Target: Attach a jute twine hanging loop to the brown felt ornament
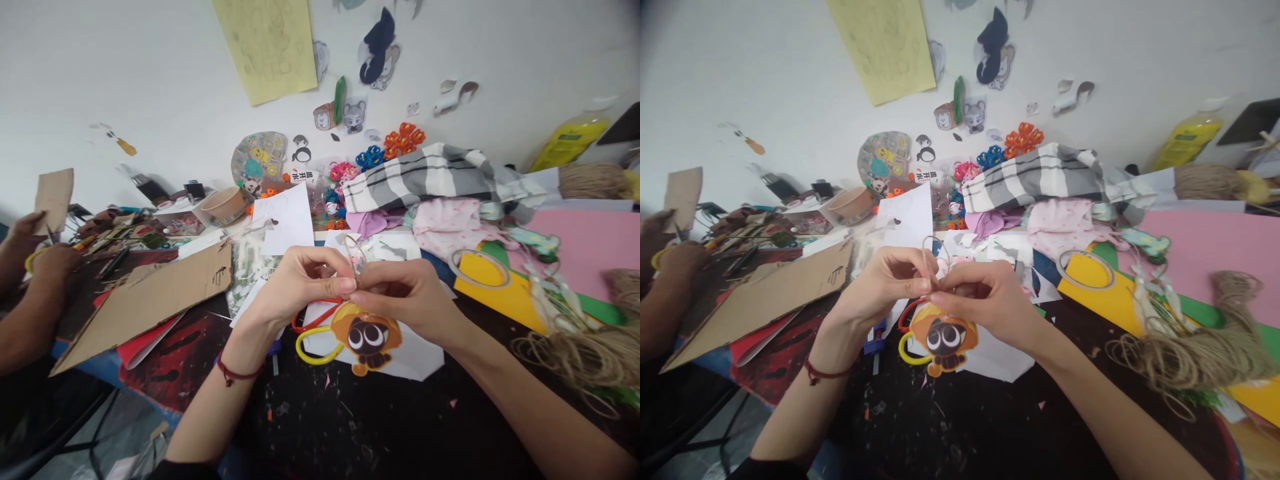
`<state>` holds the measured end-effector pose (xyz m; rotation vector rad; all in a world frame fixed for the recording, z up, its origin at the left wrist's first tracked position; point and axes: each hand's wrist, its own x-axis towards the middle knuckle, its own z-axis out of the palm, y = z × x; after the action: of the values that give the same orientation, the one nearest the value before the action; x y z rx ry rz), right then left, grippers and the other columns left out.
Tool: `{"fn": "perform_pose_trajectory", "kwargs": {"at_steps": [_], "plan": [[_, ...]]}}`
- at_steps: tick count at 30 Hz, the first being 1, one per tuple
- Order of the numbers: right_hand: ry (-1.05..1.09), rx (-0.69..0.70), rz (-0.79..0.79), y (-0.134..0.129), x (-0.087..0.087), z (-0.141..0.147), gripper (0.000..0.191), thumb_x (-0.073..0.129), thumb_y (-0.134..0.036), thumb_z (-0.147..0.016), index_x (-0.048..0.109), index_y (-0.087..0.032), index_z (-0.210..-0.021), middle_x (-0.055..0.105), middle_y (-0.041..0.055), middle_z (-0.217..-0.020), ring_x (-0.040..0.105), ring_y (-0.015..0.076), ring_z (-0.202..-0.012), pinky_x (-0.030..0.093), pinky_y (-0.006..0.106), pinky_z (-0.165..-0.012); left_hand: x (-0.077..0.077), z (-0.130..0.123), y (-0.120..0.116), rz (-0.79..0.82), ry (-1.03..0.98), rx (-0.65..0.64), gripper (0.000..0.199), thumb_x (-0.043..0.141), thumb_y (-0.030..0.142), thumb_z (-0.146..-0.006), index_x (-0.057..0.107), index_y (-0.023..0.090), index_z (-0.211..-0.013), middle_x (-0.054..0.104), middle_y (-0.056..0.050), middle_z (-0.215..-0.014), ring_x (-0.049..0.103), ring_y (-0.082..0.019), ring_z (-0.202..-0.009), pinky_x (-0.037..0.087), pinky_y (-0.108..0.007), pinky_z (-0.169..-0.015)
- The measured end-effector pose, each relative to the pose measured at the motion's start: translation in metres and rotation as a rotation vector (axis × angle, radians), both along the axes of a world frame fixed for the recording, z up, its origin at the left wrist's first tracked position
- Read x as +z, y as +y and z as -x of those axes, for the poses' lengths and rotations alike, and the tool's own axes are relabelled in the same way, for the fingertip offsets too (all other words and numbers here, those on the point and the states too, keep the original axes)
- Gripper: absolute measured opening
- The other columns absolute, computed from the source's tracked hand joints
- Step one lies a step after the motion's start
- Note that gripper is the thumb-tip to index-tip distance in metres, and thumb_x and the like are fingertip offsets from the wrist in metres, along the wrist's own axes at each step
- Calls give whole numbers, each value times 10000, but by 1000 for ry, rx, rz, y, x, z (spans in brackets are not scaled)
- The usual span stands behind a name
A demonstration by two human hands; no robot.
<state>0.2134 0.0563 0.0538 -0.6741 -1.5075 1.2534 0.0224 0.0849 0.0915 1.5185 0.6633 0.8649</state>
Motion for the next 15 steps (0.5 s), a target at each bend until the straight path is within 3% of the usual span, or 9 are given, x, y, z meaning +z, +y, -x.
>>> {"fn": "perform_pose_trajectory", "kwargs": {"at_steps": [5, 15], "plan": [[14, -10, -15, 0, 1, -1, 82, 780, -265, -809, 774, -192, -771, 619, -17, -667, 498, 68, -573, 373, 197, -486, 3, 4, -2, 27, 15, 53, 174, 875, 299, -700, 767, 189, -779, 703, -15, -768, 600, -120, -708, 488, -247, -672], [38, 24, -13, 0, 0, -2, 77, 781, -284, -813, 793, -208, -805, 643, -6, -682, 522, 76, -576, 390, 199, -483, 4, 11, -5, -126, 154, 80, 163, 848, 297, -739, 753, 187, -813, 653, -14, -738, 523, -116, -652, 419, -262, -617]]}}
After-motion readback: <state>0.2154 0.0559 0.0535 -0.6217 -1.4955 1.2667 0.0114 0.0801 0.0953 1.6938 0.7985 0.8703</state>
